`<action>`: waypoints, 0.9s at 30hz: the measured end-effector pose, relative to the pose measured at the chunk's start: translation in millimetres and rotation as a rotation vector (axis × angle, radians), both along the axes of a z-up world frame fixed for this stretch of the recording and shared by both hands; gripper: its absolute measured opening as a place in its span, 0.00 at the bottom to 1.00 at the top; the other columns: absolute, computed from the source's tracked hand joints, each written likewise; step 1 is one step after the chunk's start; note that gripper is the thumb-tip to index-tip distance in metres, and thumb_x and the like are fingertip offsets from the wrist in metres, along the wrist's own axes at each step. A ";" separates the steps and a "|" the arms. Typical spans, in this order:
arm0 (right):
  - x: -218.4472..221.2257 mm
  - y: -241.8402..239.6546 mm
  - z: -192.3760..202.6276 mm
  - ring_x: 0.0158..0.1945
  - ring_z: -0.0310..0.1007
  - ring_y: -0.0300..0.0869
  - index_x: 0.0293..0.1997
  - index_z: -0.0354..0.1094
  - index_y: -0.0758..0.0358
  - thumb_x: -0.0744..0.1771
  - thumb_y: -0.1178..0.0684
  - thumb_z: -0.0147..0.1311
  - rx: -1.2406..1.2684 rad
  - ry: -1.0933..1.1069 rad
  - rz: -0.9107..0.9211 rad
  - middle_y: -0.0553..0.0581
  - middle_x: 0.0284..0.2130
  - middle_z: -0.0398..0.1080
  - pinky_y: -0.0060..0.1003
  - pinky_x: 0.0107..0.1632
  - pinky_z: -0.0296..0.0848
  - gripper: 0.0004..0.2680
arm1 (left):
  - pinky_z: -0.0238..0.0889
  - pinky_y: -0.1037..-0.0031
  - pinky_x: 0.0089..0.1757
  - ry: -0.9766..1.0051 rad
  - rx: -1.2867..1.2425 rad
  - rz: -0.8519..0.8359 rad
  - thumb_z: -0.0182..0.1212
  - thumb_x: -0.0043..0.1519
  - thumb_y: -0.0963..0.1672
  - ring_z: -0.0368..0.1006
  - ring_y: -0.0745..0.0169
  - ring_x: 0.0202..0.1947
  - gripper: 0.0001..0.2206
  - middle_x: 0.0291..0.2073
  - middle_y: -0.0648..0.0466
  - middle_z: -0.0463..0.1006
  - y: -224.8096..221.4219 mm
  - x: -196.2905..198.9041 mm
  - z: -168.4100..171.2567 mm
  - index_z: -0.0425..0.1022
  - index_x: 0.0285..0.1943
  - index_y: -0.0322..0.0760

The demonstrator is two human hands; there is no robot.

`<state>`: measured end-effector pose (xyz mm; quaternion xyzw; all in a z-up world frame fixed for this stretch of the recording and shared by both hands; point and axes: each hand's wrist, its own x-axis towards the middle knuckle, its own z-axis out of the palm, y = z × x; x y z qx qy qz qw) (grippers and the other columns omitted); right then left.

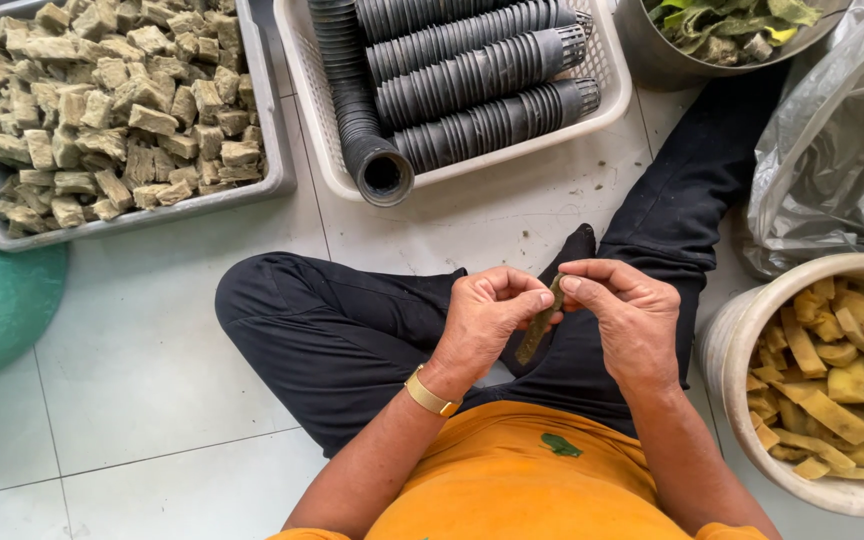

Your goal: Preparing plant seedlings for hydroponic pots using rockwool and foam strips.

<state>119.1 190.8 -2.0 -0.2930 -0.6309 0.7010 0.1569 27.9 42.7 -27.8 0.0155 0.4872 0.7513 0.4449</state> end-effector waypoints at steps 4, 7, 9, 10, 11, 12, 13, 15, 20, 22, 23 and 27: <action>-0.9 0.0 -5.1 0.35 0.77 0.37 0.46 0.76 0.74 0.66 0.65 0.60 -0.099 0.050 -0.026 0.57 0.35 0.78 0.30 0.42 0.78 0.06 | 0.73 0.81 0.38 0.117 0.010 0.028 0.67 0.62 0.37 0.79 0.69 0.33 0.04 0.33 0.50 0.83 1.1 2.2 -4.6 0.78 0.41 0.25; -1.6 -2.0 -10.0 0.37 0.78 0.37 0.47 0.75 0.73 0.64 0.65 0.60 -0.181 0.076 -0.032 0.58 0.37 0.78 0.30 0.44 0.78 0.08 | 0.74 0.81 0.41 0.177 -0.008 0.075 0.67 0.61 0.36 0.78 0.71 0.35 0.04 0.35 0.50 0.83 3.4 2.3 -3.6 0.79 0.41 0.24; 0.2 -4.6 -14.1 0.38 0.78 0.37 0.49 0.75 0.72 0.63 0.66 0.60 -0.215 0.075 -0.020 0.58 0.38 0.78 0.30 0.46 0.78 0.10 | 0.74 0.81 0.41 0.181 -0.002 0.106 0.67 0.61 0.36 0.78 0.71 0.36 0.04 0.36 0.51 0.83 3.5 3.8 -0.2 0.79 0.41 0.24; 2.4 -6.2 -16.1 0.38 0.78 0.39 0.47 0.76 0.73 0.64 0.66 0.60 -0.283 0.071 -0.011 0.60 0.38 0.79 0.32 0.46 0.78 0.08 | 0.73 0.81 0.41 0.175 0.004 0.112 0.66 0.61 0.36 0.79 0.71 0.36 0.04 0.36 0.51 0.83 2.6 5.4 2.7 0.78 0.42 0.24; 2.3 -7.1 -18.4 0.38 0.79 0.41 0.45 0.77 0.75 0.65 0.66 0.60 -0.349 0.071 0.002 0.61 0.37 0.79 0.34 0.46 0.78 0.07 | 0.73 0.81 0.40 0.173 0.011 0.122 0.65 0.62 0.36 0.79 0.71 0.36 0.03 0.36 0.51 0.83 2.3 5.1 5.6 0.78 0.42 0.25; 3.0 -7.8 -19.7 0.38 0.79 0.41 0.45 0.77 0.75 0.65 0.66 0.60 -0.351 0.070 0.003 0.61 0.37 0.79 0.34 0.46 0.78 0.07 | 0.73 0.81 0.40 0.172 0.010 0.123 0.65 0.62 0.36 0.79 0.71 0.36 0.03 0.36 0.51 0.83 1.4 6.3 6.3 0.78 0.42 0.25; 2.2 -8.3 -20.7 0.38 0.79 0.41 0.45 0.76 0.75 0.65 0.66 0.59 -0.410 0.094 -0.029 0.62 0.38 0.79 0.35 0.47 0.78 0.06 | 0.73 0.82 0.40 0.179 -0.014 0.116 0.66 0.61 0.36 0.78 0.73 0.36 0.04 0.36 0.53 0.82 0.6 6.3 7.3 0.78 0.43 0.26; 0.1 -8.8 -21.0 0.39 0.79 0.42 0.45 0.76 0.75 0.65 0.66 0.59 -0.464 0.123 -0.068 0.62 0.38 0.79 0.36 0.48 0.78 0.06 | 0.72 0.84 0.40 0.190 -0.032 0.102 0.66 0.61 0.36 0.77 0.74 0.36 0.05 0.36 0.54 0.82 -3.0 6.2 9.1 0.78 0.44 0.27; -0.5 0.2 -15.8 0.42 0.77 0.42 0.44 0.77 0.74 0.66 0.64 0.58 -0.400 0.141 -0.183 0.60 0.40 0.78 0.36 0.49 0.76 0.05 | 0.72 0.81 0.40 0.314 -0.046 -0.001 0.69 0.59 0.34 0.77 0.72 0.35 0.05 0.35 0.53 0.82 -8.7 2.3 4.7 0.80 0.41 0.26; 5.6 4.2 -6.5 0.42 0.78 0.42 0.44 0.77 0.73 0.67 0.64 0.58 -0.417 0.144 -0.249 0.61 0.40 0.78 0.38 0.49 0.77 0.05 | 0.73 0.80 0.40 0.248 -0.022 -0.055 0.68 0.58 0.34 0.78 0.71 0.35 0.05 0.35 0.53 0.83 -10.8 7.0 7.7 0.80 0.41 0.26; 1.5 9.5 -2.5 0.42 0.79 0.43 0.44 0.77 0.73 0.67 0.63 0.57 -0.441 0.175 -0.248 0.61 0.40 0.78 0.39 0.49 0.79 0.05 | 0.73 0.80 0.41 0.222 -0.008 -0.050 0.67 0.58 0.34 0.79 0.70 0.35 0.05 0.35 0.52 0.83 -9.7 2.9 8.8 0.80 0.41 0.26; 27.9 40.4 18.4 0.40 0.80 0.45 0.45 0.76 0.72 0.67 0.62 0.57 -0.465 0.246 -0.340 0.62 0.39 0.78 0.41 0.47 0.81 0.06 | 0.74 0.79 0.40 0.207 -0.042 -0.125 0.66 0.58 0.34 0.80 0.68 0.34 0.05 0.34 0.51 0.84 -7.2 0.7 9.0 0.81 0.41 0.26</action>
